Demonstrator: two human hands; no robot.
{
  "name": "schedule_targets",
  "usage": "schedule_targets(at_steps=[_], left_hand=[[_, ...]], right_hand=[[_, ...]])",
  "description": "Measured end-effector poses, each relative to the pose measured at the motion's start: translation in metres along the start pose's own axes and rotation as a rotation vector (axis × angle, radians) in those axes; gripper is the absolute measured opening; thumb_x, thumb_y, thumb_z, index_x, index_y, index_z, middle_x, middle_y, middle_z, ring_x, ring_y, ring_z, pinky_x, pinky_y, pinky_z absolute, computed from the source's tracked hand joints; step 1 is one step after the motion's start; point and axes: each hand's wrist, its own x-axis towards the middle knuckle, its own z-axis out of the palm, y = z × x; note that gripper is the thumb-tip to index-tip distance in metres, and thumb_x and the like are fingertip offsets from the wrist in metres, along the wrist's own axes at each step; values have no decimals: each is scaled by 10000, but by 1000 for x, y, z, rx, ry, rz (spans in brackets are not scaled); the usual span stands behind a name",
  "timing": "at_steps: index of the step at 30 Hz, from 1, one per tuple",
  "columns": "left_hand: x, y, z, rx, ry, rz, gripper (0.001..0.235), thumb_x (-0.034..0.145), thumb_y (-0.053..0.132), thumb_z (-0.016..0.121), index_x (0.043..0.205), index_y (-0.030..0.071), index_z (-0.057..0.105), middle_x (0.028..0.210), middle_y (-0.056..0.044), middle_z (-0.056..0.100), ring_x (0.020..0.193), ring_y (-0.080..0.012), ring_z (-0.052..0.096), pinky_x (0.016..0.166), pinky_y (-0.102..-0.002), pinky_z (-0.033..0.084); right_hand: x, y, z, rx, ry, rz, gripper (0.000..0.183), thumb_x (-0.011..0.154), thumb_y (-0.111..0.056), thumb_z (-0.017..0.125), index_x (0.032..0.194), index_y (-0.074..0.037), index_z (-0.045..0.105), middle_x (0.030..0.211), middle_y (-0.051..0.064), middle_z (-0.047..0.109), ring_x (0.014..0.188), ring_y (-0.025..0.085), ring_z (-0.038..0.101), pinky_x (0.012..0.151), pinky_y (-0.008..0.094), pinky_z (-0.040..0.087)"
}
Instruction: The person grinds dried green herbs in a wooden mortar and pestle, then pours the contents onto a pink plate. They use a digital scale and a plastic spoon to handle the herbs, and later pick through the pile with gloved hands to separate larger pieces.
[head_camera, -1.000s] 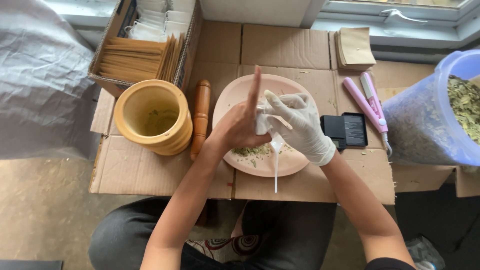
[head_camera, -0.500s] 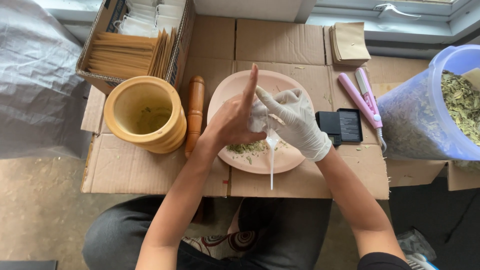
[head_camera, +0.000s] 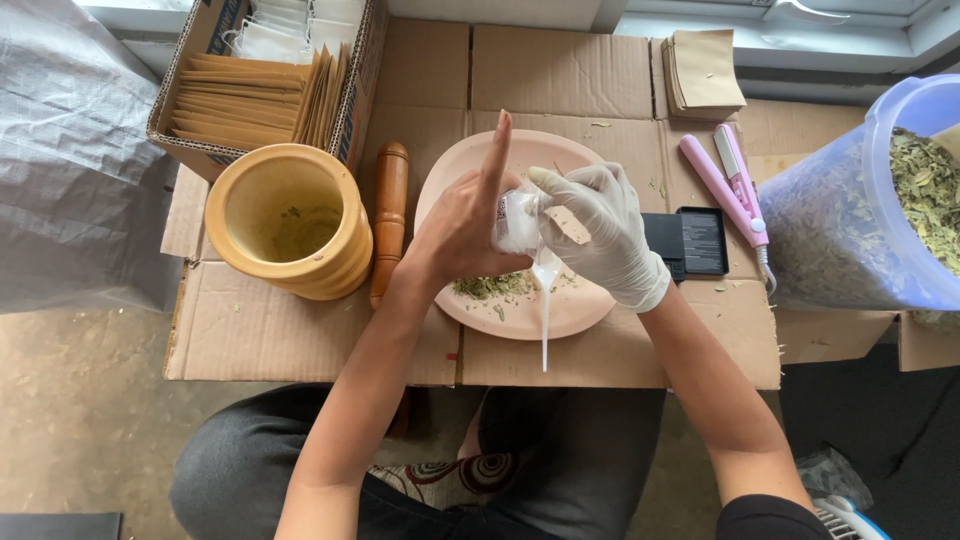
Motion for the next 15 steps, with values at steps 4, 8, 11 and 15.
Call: schedule_targets(at_steps=[4, 8, 11, 15], left_hand=[[3, 5, -6, 2, 13, 2, 1540, 676, 251, 969, 1799, 107, -75, 1190, -267, 821, 1129, -487, 793, 1148, -584, 555], [4, 20, -14, -21, 15, -6, 1524, 688, 236, 958, 1803, 133, -77, 1233, -261, 813, 1157, -493, 787, 1140, -592, 561], [6, 21, -15, -21, 21, -5, 1516, 693, 243, 957, 1804, 140, -69, 1273, -261, 794, 1180, -495, 773, 1104, -594, 576], [-2, -2, 2, -40, 34, -15, 1493, 695, 250, 960, 1811, 176, -29, 1335, -262, 749, 1218, -481, 747, 1082, -613, 576]], right_hand=[[6, 7, -7, 143, 43, 3, 587, 732, 146, 908, 1268, -87, 852, 915, -44, 789, 873, 226, 707, 801, 361, 602], [0, 16, -10, 116, 176, -132, 493, 836, 151, 864, 1296, -20, 813, 942, 44, 821, 836, 257, 666, 778, 401, 573], [-2, 22, -13, 51, 261, -232, 409, 874, 141, 866, 1251, -8, 803, 957, 80, 822, 802, 282, 636, 744, 419, 558], [-1, 32, -17, -47, 402, -279, 235, 975, 64, 849, 1182, -38, 808, 952, 105, 770, 828, 272, 622, 726, 412, 533]])
